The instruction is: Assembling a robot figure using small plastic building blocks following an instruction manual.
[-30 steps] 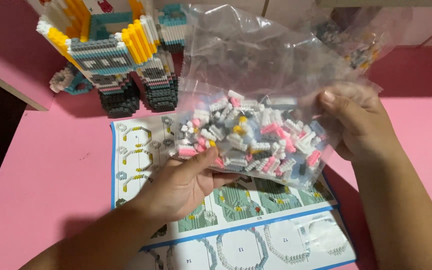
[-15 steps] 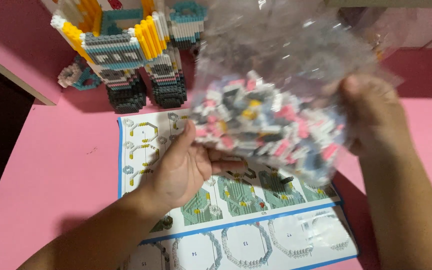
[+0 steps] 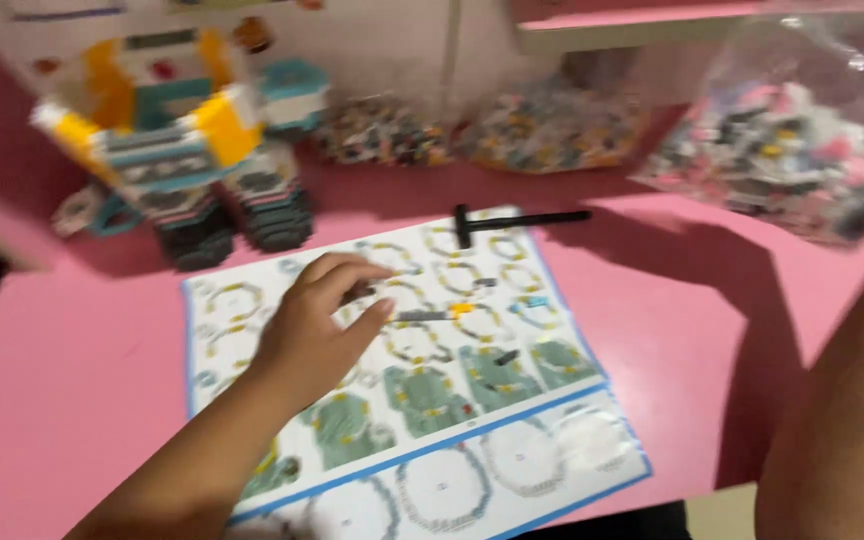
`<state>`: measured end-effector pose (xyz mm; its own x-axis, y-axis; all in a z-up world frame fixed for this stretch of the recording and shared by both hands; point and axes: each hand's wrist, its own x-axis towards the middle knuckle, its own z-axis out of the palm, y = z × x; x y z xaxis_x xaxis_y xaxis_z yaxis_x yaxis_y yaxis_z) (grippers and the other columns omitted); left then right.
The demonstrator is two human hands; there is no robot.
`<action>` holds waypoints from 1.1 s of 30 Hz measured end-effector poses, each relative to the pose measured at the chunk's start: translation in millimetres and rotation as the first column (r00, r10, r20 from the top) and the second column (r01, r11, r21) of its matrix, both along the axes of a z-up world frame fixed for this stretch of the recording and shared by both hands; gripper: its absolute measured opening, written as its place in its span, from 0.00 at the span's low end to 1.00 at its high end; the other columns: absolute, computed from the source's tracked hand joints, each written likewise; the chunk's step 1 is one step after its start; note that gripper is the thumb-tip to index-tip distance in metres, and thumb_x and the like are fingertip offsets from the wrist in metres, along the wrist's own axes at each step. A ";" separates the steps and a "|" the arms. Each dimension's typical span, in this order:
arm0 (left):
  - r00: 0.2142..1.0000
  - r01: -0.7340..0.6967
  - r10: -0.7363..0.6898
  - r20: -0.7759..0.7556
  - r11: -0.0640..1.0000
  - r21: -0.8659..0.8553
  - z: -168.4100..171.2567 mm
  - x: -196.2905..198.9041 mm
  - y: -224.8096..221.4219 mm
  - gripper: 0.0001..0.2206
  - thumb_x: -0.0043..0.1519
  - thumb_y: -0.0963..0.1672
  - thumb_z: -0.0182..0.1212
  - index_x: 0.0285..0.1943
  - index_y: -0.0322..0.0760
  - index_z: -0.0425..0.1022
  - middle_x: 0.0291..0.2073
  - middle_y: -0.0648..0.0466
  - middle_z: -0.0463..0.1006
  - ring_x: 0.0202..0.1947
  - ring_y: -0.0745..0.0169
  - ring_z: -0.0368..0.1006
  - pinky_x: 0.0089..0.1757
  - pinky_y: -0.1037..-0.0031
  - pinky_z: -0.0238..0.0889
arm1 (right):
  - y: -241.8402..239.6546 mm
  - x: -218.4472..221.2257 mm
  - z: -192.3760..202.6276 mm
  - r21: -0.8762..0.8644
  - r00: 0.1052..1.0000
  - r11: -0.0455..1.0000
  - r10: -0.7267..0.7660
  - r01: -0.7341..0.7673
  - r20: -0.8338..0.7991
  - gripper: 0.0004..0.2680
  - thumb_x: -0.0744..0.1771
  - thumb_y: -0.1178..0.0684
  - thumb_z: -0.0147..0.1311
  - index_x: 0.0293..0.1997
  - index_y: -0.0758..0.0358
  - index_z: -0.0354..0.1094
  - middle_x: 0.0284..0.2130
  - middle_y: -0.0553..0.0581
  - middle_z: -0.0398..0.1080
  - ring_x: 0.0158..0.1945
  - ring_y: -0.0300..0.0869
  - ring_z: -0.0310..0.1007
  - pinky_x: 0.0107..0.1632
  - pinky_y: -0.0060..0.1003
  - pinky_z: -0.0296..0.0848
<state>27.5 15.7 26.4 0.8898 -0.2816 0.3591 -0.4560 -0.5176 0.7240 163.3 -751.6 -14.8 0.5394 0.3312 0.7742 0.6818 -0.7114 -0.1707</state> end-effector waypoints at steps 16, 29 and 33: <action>0.932 -0.123 0.179 -0.316 0.974 0.189 7.1 3.5 -9.9 0.15 0.61 0.46 0.66 0.57 0.51 0.86 0.55 0.63 0.81 0.49 0.66 0.76 0.51 0.69 0.69 | 166.2 -89.5 127.7 0.579 0.519 0.308 0.260 0.754 -0.814 0.08 0.67 0.42 0.59 0.48 0.47 0.71 0.38 0.41 0.79 0.41 0.37 0.83 0.47 0.39 0.83; 0.876 -0.178 0.264 -0.403 0.955 0.238 14.0 1.8 -17.5 0.16 0.61 0.45 0.66 0.58 0.50 0.87 0.57 0.64 0.81 0.50 0.66 0.75 0.51 0.71 0.69 | 211.8 -134.0 138.1 0.698 0.685 0.354 0.186 0.622 -0.704 0.03 0.71 0.52 0.58 0.41 0.55 0.76 0.29 0.46 0.77 0.26 0.32 0.76 0.24 0.27 0.72; 0.944 -0.134 0.181 -0.277 0.975 0.178 3.8 3.4 -12.6 0.15 0.60 0.45 0.67 0.56 0.48 0.87 0.54 0.61 0.81 0.52 0.67 0.77 0.53 0.72 0.70 | 166.0 -101.5 124.9 0.719 0.799 0.463 0.039 0.517 -0.600 0.03 0.73 0.49 0.62 0.42 0.48 0.73 0.29 0.41 0.72 0.30 0.28 0.74 0.28 0.27 0.70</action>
